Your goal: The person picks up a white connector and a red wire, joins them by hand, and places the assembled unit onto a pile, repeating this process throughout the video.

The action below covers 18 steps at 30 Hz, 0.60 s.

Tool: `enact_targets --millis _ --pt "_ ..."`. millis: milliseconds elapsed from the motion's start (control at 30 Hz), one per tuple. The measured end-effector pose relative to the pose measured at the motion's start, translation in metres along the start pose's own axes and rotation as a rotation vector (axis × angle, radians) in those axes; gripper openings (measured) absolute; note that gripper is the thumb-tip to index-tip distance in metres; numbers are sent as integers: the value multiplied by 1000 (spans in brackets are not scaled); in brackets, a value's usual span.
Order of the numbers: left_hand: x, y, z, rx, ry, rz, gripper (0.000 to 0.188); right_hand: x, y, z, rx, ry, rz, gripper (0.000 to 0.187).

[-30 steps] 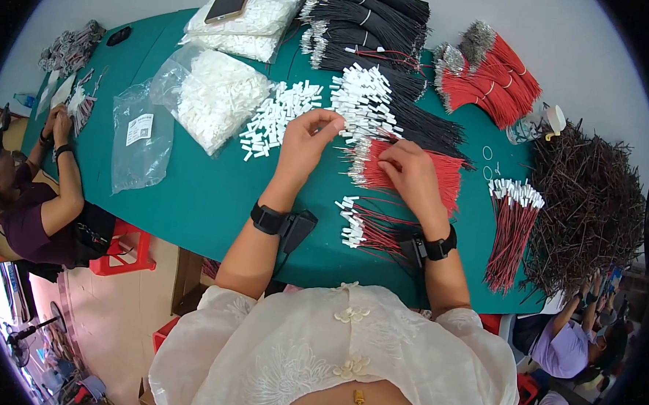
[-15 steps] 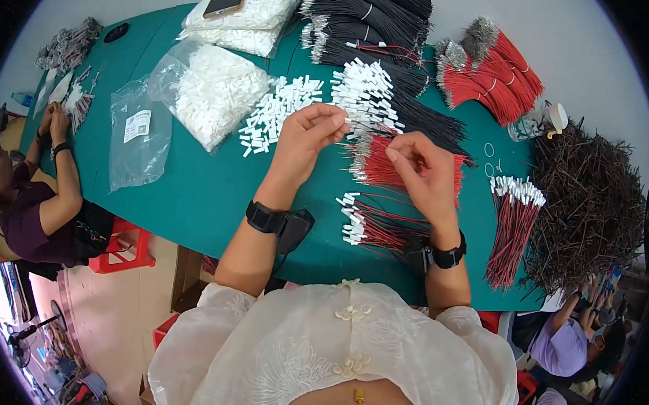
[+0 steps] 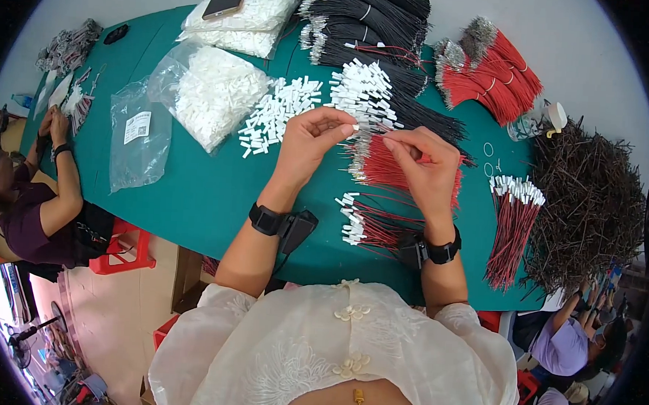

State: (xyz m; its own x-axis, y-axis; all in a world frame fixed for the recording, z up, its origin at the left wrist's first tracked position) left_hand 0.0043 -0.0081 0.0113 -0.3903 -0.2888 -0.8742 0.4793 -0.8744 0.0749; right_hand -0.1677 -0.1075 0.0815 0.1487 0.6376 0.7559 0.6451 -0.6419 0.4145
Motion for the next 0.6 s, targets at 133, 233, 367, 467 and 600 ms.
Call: enact_targets --millis 133,233,367,467,600 --pt "0 -1 1 -14 -11 12 18 0 0 2 -10 4 1 9" --pt "0 -1 0 13 -49 -16 19 1 1 2 -15 -6 3 8" --pt "0 -2 0 16 -63 -36 19 1 0 2 -20 -18 3 7" --pt "1 -2 -1 20 -75 -44 20 2 0 3 -16 -23 -4 7" --pt "0 -2 0 23 -78 -52 20 0 0 4 -18 -30 -12 7"
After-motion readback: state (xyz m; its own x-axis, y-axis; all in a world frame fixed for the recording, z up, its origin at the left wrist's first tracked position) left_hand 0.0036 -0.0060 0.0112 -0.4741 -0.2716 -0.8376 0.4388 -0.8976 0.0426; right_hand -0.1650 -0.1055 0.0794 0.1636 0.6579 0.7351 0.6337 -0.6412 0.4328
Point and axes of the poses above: each hand's wrist, its own y-axis towards the middle knuckle, its own z-axis out of the palm, x = y × z, the point moved 1 cm from there along y, towards the middle knuckle, and after that the axes turned 4 degrees about -y, right-handed, at the moved point
